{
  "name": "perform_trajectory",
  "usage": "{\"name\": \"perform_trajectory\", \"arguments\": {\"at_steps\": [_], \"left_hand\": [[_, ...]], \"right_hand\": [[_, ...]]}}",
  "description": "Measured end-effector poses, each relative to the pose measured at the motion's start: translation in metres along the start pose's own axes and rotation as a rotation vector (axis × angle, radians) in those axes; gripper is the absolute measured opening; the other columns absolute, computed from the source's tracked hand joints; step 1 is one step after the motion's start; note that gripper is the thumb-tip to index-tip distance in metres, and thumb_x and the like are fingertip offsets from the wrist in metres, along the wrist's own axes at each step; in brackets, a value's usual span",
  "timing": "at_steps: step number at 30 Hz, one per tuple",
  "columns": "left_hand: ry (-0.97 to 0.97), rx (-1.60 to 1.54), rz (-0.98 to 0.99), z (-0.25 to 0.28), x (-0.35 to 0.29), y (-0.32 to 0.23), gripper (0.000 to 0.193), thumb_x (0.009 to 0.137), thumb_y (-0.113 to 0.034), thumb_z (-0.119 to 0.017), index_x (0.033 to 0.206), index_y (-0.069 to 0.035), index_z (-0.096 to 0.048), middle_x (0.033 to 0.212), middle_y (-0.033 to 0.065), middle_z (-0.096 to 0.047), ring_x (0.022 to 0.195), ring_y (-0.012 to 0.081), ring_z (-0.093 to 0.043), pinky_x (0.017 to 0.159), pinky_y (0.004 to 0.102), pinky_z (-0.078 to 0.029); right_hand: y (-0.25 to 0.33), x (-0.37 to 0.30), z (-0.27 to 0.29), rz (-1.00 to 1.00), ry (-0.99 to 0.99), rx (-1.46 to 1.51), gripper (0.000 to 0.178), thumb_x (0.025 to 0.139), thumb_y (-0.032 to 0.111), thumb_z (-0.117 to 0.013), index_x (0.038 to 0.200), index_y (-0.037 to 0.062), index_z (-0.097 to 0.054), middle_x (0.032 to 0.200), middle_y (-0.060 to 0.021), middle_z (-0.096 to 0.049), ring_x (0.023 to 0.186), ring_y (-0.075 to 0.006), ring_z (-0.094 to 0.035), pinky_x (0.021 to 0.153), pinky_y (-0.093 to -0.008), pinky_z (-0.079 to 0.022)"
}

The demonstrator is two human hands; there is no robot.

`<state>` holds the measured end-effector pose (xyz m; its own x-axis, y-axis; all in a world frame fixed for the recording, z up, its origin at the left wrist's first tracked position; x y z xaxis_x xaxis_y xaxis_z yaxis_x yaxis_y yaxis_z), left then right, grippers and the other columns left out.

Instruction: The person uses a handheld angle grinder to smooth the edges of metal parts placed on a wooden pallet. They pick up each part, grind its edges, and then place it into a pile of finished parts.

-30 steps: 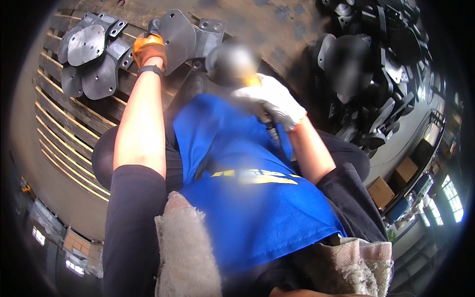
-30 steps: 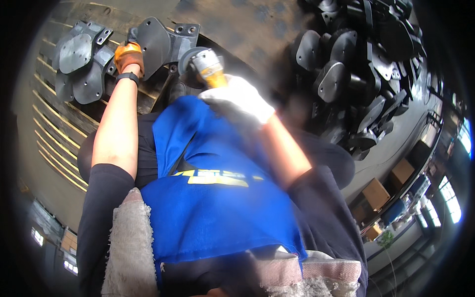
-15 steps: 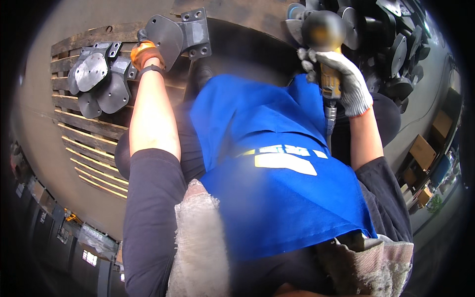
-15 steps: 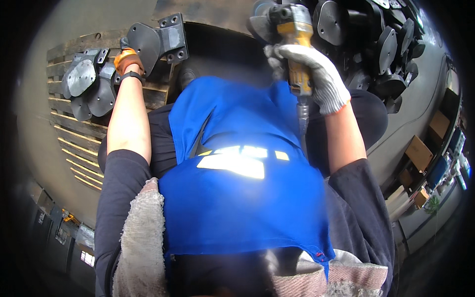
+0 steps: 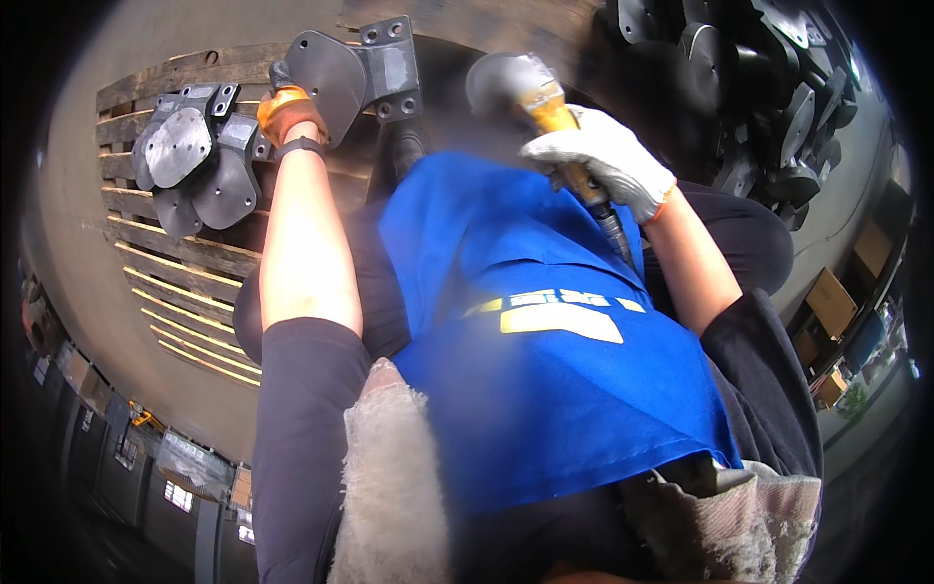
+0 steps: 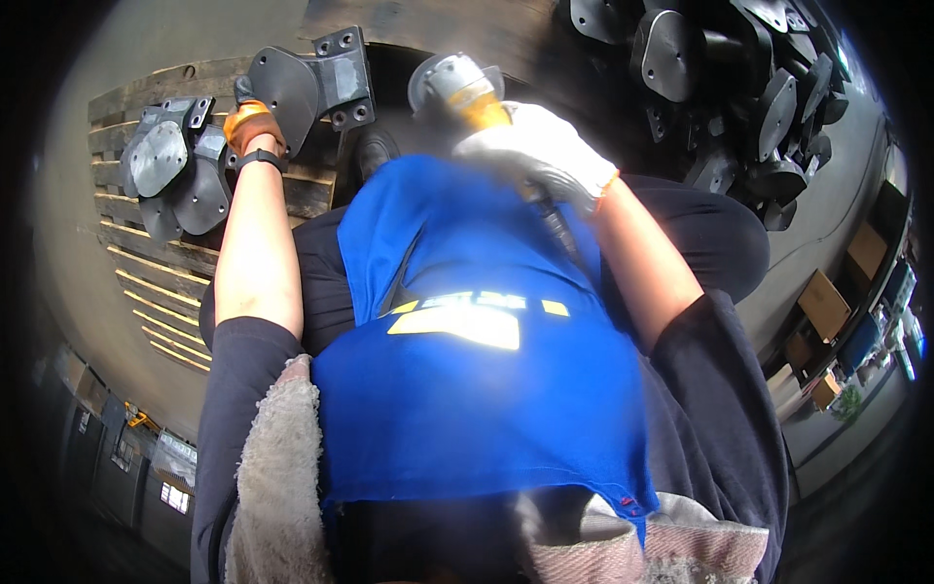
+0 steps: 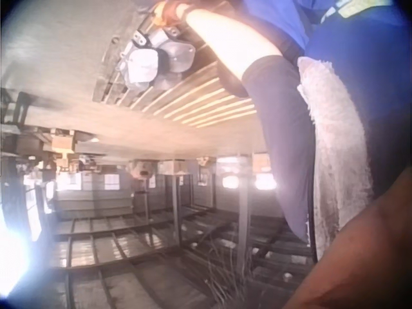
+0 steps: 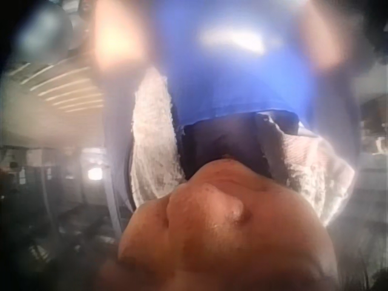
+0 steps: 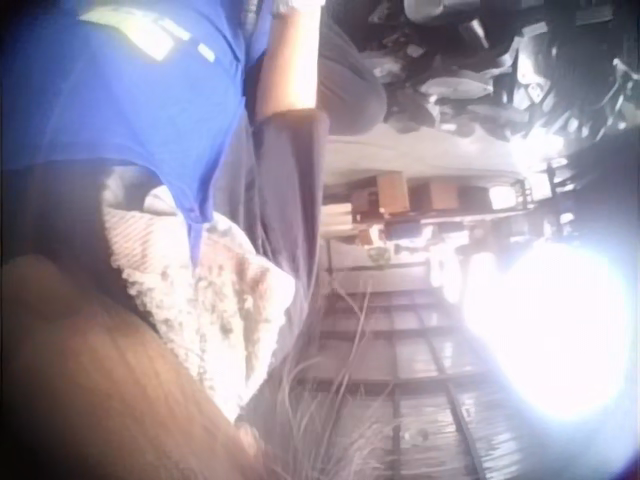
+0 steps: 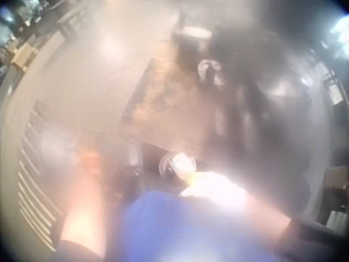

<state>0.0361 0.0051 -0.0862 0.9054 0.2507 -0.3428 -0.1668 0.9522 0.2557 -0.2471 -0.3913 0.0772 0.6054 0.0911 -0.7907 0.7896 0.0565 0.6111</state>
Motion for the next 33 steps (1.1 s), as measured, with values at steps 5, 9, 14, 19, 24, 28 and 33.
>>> {"name": "perform_trajectory", "arguments": {"at_steps": [5, 9, 14, 19, 24, 28, 33], "left_hand": [[-0.090, -0.862, 0.223, 0.037, -0.055, -0.004, 0.054, 0.095, -0.049, -0.062, 0.123, -0.003, -0.062, 0.106, 0.0156, -0.073, 0.093, 0.0278, -0.071, 0.079, 0.0337, -0.055], [-0.062, -0.906, 0.254, 0.043, -0.063, -0.001, 0.050, 0.095, -0.046, -0.062, 0.121, -0.003, -0.063, 0.106, 0.0149, -0.073, 0.093, 0.0267, -0.070, 0.080, 0.0330, -0.055], [-0.089, -0.726, 0.155, -0.012, -0.022, 0.019, 0.047, 0.098, -0.043, -0.057, 0.129, -0.007, -0.058, 0.115, 0.0120, -0.069, 0.103, 0.0238, -0.066, 0.089, 0.0305, -0.050], [-0.038, -1.170, 0.327, -0.004, -0.049, 0.004, 0.034, 0.099, -0.032, -0.057, 0.121, -0.007, -0.062, 0.110, 0.0130, -0.071, 0.100, 0.0212, -0.066, 0.087, 0.0306, -0.050], [-0.094, -0.684, 0.249, 0.067, -0.070, -0.005, 0.051, 0.096, -0.055, -0.055, 0.112, -0.008, -0.070, 0.098, 0.0160, -0.073, 0.096, 0.0352, -0.068, 0.082, 0.0395, -0.052], [-0.178, -0.698, 0.177, 0.033, -0.054, 0.008, 0.055, 0.096, -0.056, -0.052, 0.113, -0.007, -0.069, 0.103, 0.0178, -0.072, 0.100, 0.0359, -0.067, 0.085, 0.0389, -0.053], [-0.109, -0.778, 0.217, 0.044, -0.059, 0.003, 0.047, 0.092, -0.041, -0.064, 0.118, -0.002, -0.066, 0.105, 0.0204, -0.072, 0.100, 0.0326, -0.070, 0.086, 0.0363, -0.054]], "right_hand": [[0.023, 0.020, -0.024, -0.040, 0.008, -0.163, 0.046, 0.075, 0.037, -0.082, 0.103, 0.0042, -0.065, 0.079, -0.0048, -0.066, 0.064, -0.0114, -0.064, 0.059, -0.0247, -0.051], [0.040, 0.041, -0.039, 0.028, 0.033, -0.248, 0.049, 0.074, 0.041, -0.083, 0.102, 0.0054, -0.065, 0.079, -0.0050, -0.068, 0.066, -0.0120, -0.066, 0.061, -0.0252, -0.053], [0.053, 0.052, -0.038, 0.001, 0.052, -0.285, 0.048, 0.075, 0.042, -0.082, 0.103, 0.0058, -0.066, 0.080, -0.0038, -0.069, 0.065, -0.0115, -0.066, 0.059, -0.0250, -0.052], [0.064, 0.064, -0.041, 0.026, 0.062, -0.287, 0.048, 0.074, 0.040, -0.081, 0.104, 0.0057, -0.067, 0.078, -0.0033, -0.069, 0.062, -0.0108, -0.065, 0.059, -0.0247, -0.051], [0.072, 0.068, -0.051, -0.016, 0.110, -0.286, 0.047, 0.074, 0.039, -0.080, 0.105, 0.0060, -0.067, 0.078, -0.0043, -0.069, 0.062, -0.0102, -0.064, 0.060, -0.0246, -0.051], [0.081, 0.063, -0.047, 0.009, 0.080, -0.323, 0.048, 0.074, 0.038, -0.080, 0.106, 0.0050, -0.067, 0.079, -0.0053, -0.069, 0.063, -0.0113, -0.064, 0.062, -0.0257, -0.052], [0.072, 0.066, -0.041, 0.026, 0.068, -0.330, 0.048, 0.074, 0.036, -0.079, 0.108, 0.0034, -0.067, 0.079, -0.0063, -0.069, 0.064, -0.0125, -0.064, 0.063, -0.0266, -0.052]]}}
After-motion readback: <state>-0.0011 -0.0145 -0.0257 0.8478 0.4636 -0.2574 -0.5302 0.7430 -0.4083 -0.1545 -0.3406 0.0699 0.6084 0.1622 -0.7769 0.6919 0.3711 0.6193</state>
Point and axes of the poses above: each hand's wrist, its own x-axis towards the middle knuckle, its own z-axis out of the back of the hand, y = z × x, the point moved 10 cm from there along x, towards the middle knuckle
